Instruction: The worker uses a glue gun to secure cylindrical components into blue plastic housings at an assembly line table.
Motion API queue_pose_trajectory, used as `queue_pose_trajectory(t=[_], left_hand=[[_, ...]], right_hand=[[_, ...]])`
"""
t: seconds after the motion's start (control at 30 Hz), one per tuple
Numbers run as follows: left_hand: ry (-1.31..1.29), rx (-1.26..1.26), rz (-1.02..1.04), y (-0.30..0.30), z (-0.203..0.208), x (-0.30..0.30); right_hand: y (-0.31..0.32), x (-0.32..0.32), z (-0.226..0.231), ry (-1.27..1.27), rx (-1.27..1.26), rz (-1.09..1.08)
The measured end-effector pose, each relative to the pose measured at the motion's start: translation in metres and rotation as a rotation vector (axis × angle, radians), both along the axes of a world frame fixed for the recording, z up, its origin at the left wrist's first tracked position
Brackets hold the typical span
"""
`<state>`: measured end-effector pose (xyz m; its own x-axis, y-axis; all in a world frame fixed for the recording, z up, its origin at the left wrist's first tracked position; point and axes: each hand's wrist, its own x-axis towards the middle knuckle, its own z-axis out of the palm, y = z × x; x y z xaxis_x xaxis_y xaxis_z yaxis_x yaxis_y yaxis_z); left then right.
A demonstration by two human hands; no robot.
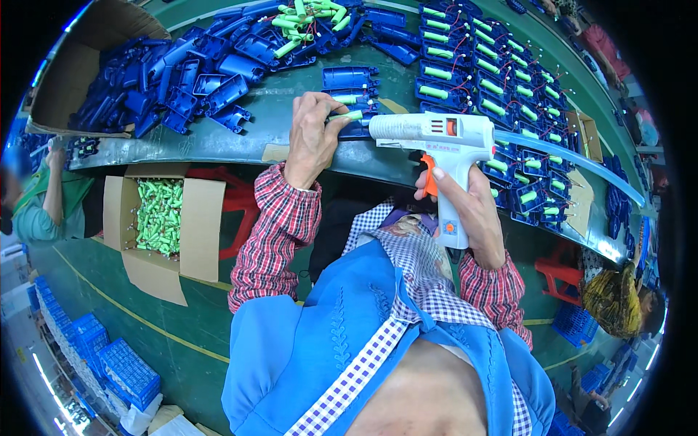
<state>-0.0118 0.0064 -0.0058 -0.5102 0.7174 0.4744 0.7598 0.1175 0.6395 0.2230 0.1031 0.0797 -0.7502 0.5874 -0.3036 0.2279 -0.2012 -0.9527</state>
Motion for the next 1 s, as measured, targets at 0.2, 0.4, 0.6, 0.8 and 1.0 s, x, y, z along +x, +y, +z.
queue_pose_trajectory(t=[0.2,0.4,0.6,0.8,1.0], left_hand=[[-0.006,-0.062,-0.004,0.002,-0.008,0.008],[-0.011,-0.070,-0.002,0.003,-0.004,0.009],[-0.044,-0.073,-0.012,0.004,-0.002,0.009],[-0.030,-0.070,0.008,0.002,-0.004,0.010],[-0.013,-0.061,0.005,0.003,-0.007,0.009]], right_hand=[[-0.003,0.004,0.003,-0.010,-0.009,-0.002],[-0.003,-0.004,0.005,0.009,0.017,-0.022],[0.002,-0.011,-0.002,0.035,0.076,-0.012],[0.003,-0.008,-0.002,0.015,0.086,0.013],[0.000,0.000,-0.005,-0.046,0.080,0.016]])
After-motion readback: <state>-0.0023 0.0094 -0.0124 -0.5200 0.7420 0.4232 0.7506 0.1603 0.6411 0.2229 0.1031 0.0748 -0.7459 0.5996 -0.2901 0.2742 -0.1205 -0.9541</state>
